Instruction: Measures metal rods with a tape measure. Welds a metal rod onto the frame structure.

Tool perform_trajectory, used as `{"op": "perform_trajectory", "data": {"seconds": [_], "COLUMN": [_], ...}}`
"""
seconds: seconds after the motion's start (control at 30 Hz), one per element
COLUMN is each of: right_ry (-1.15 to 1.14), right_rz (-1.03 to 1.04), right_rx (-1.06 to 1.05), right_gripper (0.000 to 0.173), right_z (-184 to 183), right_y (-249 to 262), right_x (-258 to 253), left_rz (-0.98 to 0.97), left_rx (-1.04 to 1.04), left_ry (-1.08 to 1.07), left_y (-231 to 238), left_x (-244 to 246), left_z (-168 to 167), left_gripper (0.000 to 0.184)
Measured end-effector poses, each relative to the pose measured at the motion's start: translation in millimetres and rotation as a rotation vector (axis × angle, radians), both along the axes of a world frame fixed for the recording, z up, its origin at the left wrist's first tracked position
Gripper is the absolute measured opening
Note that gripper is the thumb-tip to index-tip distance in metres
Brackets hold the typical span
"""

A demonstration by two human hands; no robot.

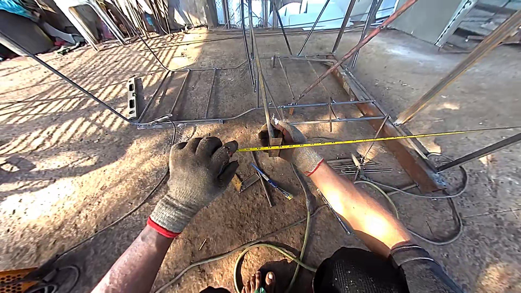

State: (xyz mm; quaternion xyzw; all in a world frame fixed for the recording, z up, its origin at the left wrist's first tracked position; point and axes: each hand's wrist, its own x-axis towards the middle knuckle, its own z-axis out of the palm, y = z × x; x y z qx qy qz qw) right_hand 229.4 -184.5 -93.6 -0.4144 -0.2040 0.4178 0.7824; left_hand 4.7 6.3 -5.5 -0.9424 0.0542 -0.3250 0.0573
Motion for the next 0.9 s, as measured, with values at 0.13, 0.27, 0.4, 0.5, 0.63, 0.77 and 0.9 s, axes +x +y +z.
{"op": "perform_trajectory", "data": {"seconds": [0.13,0.27,0.4,0.5,0.63,0.77,0.9], "right_ry": [-0.036,-0.017,0.065,0.026,-0.609,-1.192,-1.331], "right_rz": [-0.057,-0.043,-0.035,-0.088,-0.013,0.276,0.542], "right_rx": [-0.074,-0.041,0.04,-0.084,-0.863,-1.377,-1.45], "right_gripper": [0.046,0.046,0.046,0.052,0.04,0.04,0.041], "right_z": [24.1,11.1,-2.6,8.7,1.9,-21.6,-7.6], "right_y": [0.0,-1.4,4.0,-5.1,-36.5,-73.5,-74.8], "right_x": [-17.0,-9.8,2.3,-13.5,-21.2,7.3,-11.8], "left_rz": [0.008,0.004,0.001,-0.012,-0.029,-0.066,-0.09], "left_rx": [-0.003,-0.003,-0.004,-0.012,-0.028,-0.024,-0.034], "left_ry": [0.02,0.024,0.022,0.017,0.027,0.042,0.053], "left_y": [0.2,0.8,1.6,1.4,0.9,3.1,7.4], "left_x": [-0.8,0.8,1.6,0.8,1.0,3.4,7.0], "left_z": [-1.0,-2.4,-3.3,-2.8,-0.1,0.8,3.7], "left_gripper": [0.039,0.04,0.04,0.04,0.039,0.041,0.042]}}
